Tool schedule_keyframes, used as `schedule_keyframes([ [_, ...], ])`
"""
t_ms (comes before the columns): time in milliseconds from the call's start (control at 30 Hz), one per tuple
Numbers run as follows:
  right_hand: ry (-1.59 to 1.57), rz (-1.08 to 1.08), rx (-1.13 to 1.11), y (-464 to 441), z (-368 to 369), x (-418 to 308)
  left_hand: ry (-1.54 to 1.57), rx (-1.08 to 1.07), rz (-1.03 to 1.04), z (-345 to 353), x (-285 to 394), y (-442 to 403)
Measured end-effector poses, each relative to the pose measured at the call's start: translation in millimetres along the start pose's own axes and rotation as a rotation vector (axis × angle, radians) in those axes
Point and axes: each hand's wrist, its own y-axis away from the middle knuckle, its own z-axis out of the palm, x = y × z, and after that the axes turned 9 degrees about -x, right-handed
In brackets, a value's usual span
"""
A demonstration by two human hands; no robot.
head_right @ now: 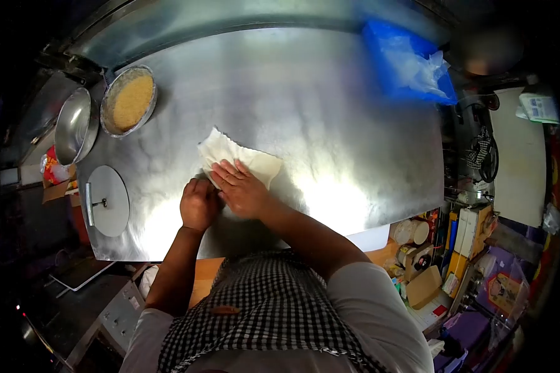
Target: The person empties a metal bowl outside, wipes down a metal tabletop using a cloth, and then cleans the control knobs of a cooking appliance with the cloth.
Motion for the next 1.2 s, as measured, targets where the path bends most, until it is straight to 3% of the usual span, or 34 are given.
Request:
schedule_keyframes([
  [67, -0.045, -0.049, 0.001, -3.0, -5.9, 11.1, 0.011, 0.024, -0.005, -6.4, 7.3, -2.0],
  [233, -0.002, 0.144, -0.019, -36.9, -17.9, 23.8, 0.018, 0.036, 0.002, -16.2, 13.2, -1.5],
  [333, 0.062, -0.036, -0.031, -14.0, -0.8, 10.8, -0.020, 0.049, -0.017, -7.0, 6.4, -3.4],
  [367, -0.053, -0.075, 0.036, -0.2, -2.5, 2.3, -0.040, 0.027, -0.012, -8.3, 6.3, -1.3],
  [467, -0.040, -0.078, -0.022, 2.6, -5.9, 13.3, -0.028, 0.016, 0.017, -7.2, 5.5, -0.5],
  [667, 0.047, 0.202, 0.076, -19.0, -16.0, 40.2, -0.004, 0.024, 0.021, -9.0, 6.6, -2.1],
  [1000, -0.050, 0.316, 0.161, 52.7, -12.7, 30.8, 0.000, -0.071, -0.040, -22.2, 8.9, 5.9],
  [1100, -0.201, 0.376, 0.194, 64.9, -19.3, 39.9, 0.263, -0.155, -0.081, -25.2, 9.5, 12.4],
  [1200, -0.481, 0.393, 0.312, 64.4, -16.1, 41.8, 1.013, -0.398, -0.517, -21.2, 12.3, 12.7],
])
